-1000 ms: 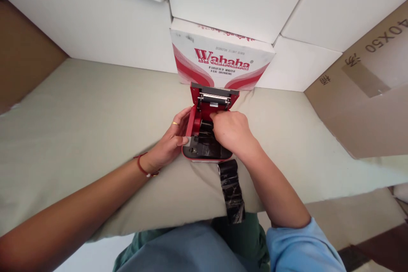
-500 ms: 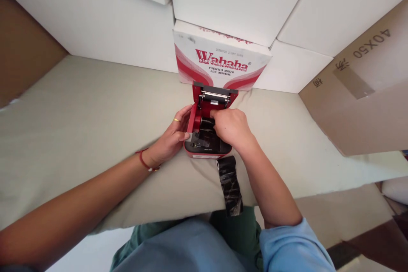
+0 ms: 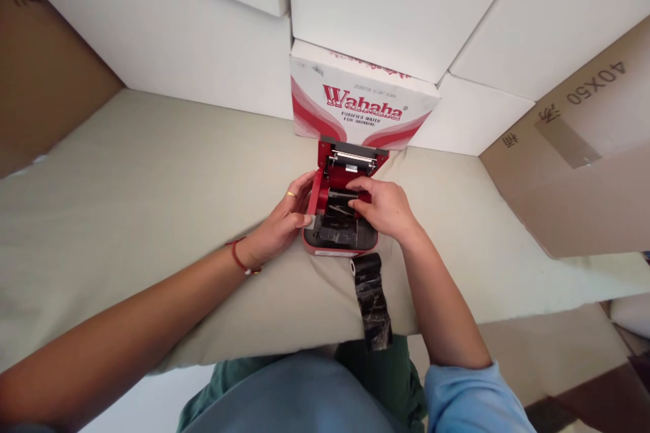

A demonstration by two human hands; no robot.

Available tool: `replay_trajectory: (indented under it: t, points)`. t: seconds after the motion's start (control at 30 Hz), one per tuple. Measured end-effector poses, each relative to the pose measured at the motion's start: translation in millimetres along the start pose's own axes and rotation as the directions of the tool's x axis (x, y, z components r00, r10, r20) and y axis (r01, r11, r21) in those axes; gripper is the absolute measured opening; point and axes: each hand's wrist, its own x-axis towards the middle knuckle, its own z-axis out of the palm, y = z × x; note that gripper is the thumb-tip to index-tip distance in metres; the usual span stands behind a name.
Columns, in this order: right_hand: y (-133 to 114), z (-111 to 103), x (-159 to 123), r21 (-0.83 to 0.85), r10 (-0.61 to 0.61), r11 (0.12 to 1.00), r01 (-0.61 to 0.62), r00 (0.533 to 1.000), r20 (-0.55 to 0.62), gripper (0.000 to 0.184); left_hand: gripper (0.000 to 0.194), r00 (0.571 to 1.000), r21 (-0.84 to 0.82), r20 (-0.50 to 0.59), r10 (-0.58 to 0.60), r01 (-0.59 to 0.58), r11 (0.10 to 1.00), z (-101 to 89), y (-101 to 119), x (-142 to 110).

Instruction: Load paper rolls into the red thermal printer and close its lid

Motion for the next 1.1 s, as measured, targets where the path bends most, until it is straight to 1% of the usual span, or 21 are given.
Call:
replay_trajectory:
  t: [0.1, 0.17, 0.27, 0.4, 0.5, 0.57, 0.6, 0.67, 0.73, 0.8, 0.9, 0.97, 1.03, 1.07, 1.1]
  points:
    - [6, 3, 0, 0.082, -0.022, 0.996, 0.023, 1.000, -0.011, 0.034, 0.102, 1.000, -0.005, 0.003, -0.011, 0.011, 1.000, -0.2, 0, 0]
    - [5, 1, 0, 0.073, -0.017, 0.997, 0.017, 1.000, -0.003, 0.035, 0.102, 1.000, -0.001, 0.005, -0.008, 0.008, 1.000, -0.5, 0, 0]
    - [-4, -6, 0, -0.056, 0.011, 0.998, -0.008, 0.999, 0.053, 0.036, 0.101, 1.000, 0.020, 0.006, 0.006, -0.006, 1.000, -0.6, -1, 0]
    - [-21, -14, 2, -0.284, 0.019, 0.959, 0.013, 0.993, 0.113, 0.041, 0.100, 1.000, 0.022, 0.003, 0.000, 0.000, 1.000, 0.5, 2, 0]
    - [-29, -13, 3, -0.363, 0.038, 0.932, 0.008, 0.992, 0.121, 0.046, 0.101, 1.000, -0.004, -0.008, -0.025, 0.025, 1.000, 2.3, 4, 1]
    - [-28, -10, 3, -0.362, 0.044, 0.932, -0.007, 0.994, 0.095, 0.044, 0.102, 0.999, -0.017, -0.017, -0.031, 0.031, 0.999, 3.3, 5, 2]
    - [-25, -8, 3, -0.332, 0.040, 0.943, -0.013, 0.996, 0.074, 0.042, 0.102, 0.999, -0.021, -0.020, -0.030, 0.030, 0.999, 3.7, 6, 2]
    - [-15, -5, 2, -0.205, 0.021, 0.979, -0.013, 0.999, 0.035, 0.041, 0.101, 0.999, -0.028, -0.020, -0.029, 0.028, 0.999, 4.0, 5, 2]
    - [-3, -3, 2, -0.013, 0.001, 1.000, -0.001, 1.000, 0.013, 0.040, 0.102, 0.999, -0.033, -0.019, -0.027, 0.026, 0.999, 3.9, 4, 2]
    - [7, -3, 0, 0.166, -0.023, 0.986, 0.019, 0.999, 0.025, 0.040, 0.102, 1.000, -0.034, -0.017, -0.024, 0.023, 0.999, 3.7, 4, 2]
    - [13, -8, -9, 0.363, -0.066, 0.931, 0.041, 0.996, 0.057, 0.043, 0.102, 1.000, -0.029, -0.017, -0.023, 0.022, 0.999, 3.4, 4, 1]
    - [16, -15, -24, 0.486, -0.078, 0.873, 0.038, 0.995, 0.062, 0.046, 0.102, 0.999, -0.031, -0.015, -0.031, 0.031, 0.999, 3.1, 5, 1]
    - [22, -28, -46, 0.603, -0.058, 0.797, 0.038, 0.998, 0.015, 0.048, 0.102, 0.999, -0.033, -0.007, -0.031, 0.031, 0.999, 2.6, 5, 2]
    - [27, -36, -59, 0.646, -0.031, 0.762, 0.042, 0.999, -0.028, 0.049, 0.103, 1.000, -0.032, -0.001, -0.030, 0.030, 0.999, 2.2, 5, 2]
    - [34, -45, -72, 0.683, 0.018, 0.729, 0.052, 0.995, -0.095, 0.051, 0.103, 1.000, -0.030, 0.004, -0.028, 0.028, 0.999, 1.9, 4, 3]
